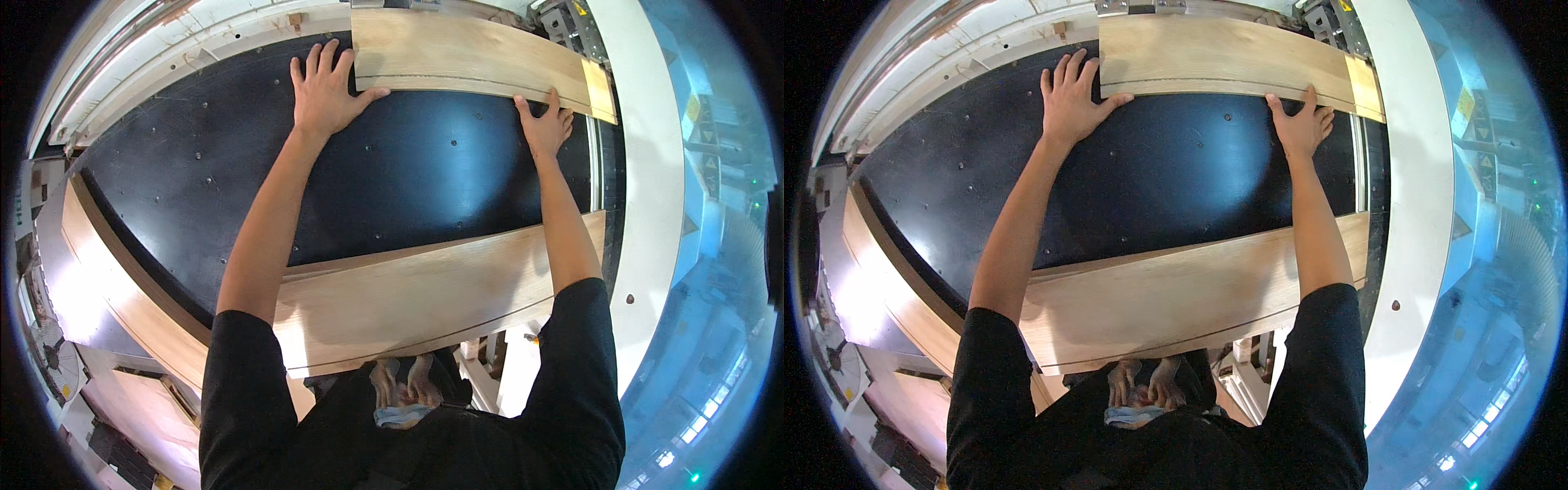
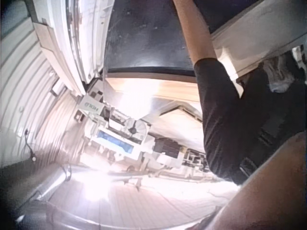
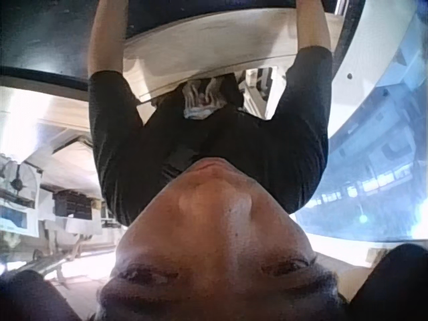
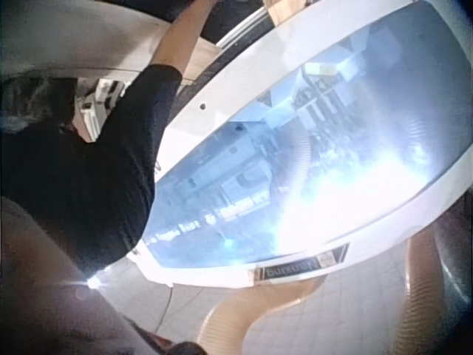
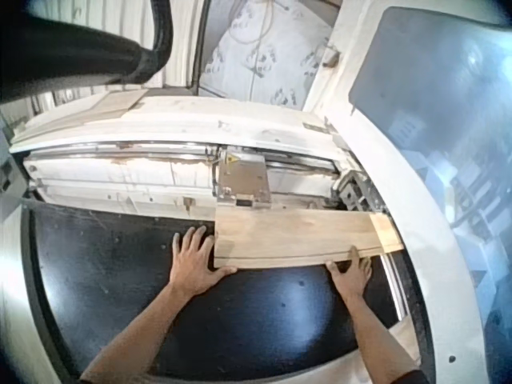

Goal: The person places wooden boards into a woodworking machine, uses a yellow hand tool to scrape the surface, and moves the boards into a stack.

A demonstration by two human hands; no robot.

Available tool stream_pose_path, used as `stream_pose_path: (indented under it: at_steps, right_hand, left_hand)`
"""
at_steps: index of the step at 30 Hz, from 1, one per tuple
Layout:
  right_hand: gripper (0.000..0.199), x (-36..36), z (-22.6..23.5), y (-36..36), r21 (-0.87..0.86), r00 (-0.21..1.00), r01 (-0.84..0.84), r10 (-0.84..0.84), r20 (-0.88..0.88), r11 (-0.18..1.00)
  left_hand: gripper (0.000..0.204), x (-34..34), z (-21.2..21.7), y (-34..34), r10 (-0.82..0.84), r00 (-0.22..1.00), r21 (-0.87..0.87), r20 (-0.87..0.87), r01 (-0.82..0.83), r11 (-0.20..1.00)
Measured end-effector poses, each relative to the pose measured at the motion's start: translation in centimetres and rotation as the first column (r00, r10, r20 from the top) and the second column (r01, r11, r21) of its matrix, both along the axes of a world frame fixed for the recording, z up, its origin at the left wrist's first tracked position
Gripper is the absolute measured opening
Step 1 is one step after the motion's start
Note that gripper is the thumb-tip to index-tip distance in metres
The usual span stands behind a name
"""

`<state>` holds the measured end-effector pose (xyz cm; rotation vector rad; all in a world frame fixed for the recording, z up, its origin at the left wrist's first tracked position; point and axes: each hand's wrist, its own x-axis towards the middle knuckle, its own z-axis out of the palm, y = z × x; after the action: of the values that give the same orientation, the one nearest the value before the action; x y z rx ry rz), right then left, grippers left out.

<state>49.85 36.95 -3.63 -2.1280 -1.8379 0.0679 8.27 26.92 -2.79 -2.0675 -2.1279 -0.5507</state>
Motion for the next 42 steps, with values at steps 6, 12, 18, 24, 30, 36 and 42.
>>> stream_pose_path:
  at_steps: [6, 12, 18, 24, 30, 36, 42]
  right_hand:
    - [0.116, -0.4, -0.1, 0.0, -0.009, 1.0, 0.006, -0.006, 0.017, 1.0]
    - [0.114, -0.9, 1.2, -1.1, -0.053, 1.0, 0.029, -0.029, 0.0, 0.998]
    - [0.114, -2.0, 3.4, -2.0, -0.068, 0.999, 0.0, -0.002, -0.035, 0.998]
    - [0.105, 0.3, 3.1, -1.6, -0.17, 0.958, -0.192, 0.147, -0.244, 0.967]
    - [0.035, 2.5, 10.4, -21.2, 0.435, 0.607, -0.297, 0.519, -0.601, 0.85]
    - [0.03, 12.5, 8.9, -43.1, 0.67, 0.989, 0.08, 0.024, -0.146, 0.738]
    - [0.05, 17.9, 2.7, -53.9, 0.621, 0.802, 0.51, -0.59, -0.094, 0.595]
  left_hand:
    - [0.095, -0.1, 0.0, 0.0, -0.006, 0.999, -0.027, 0.032, 0.007, 1.0]
    - [0.093, 0.2, 1.8, -0.5, 0.003, 0.998, -0.103, 0.067, 0.004, 0.995]
    - [0.101, 0.1, 3.5, -1.1, 0.014, 0.997, -0.163, 0.082, 0.0, 0.987]
    - [0.097, 1.3, 2.3, -3.9, -0.028, 0.995, -0.275, 0.099, 0.055, 0.96]
    - [0.095, 0.8, 2.4, -9.2, -0.027, 0.99, -0.4, 0.141, 0.082, 0.913]
    - [0.095, 1.3, 2.7, -8.4, -0.03, 0.99, -0.441, 0.136, 0.088, 0.893]
    - [0.094, 1.9, 2.6, -8.9, -0.017, 0.991, -0.503, 0.135, 0.083, 0.86]
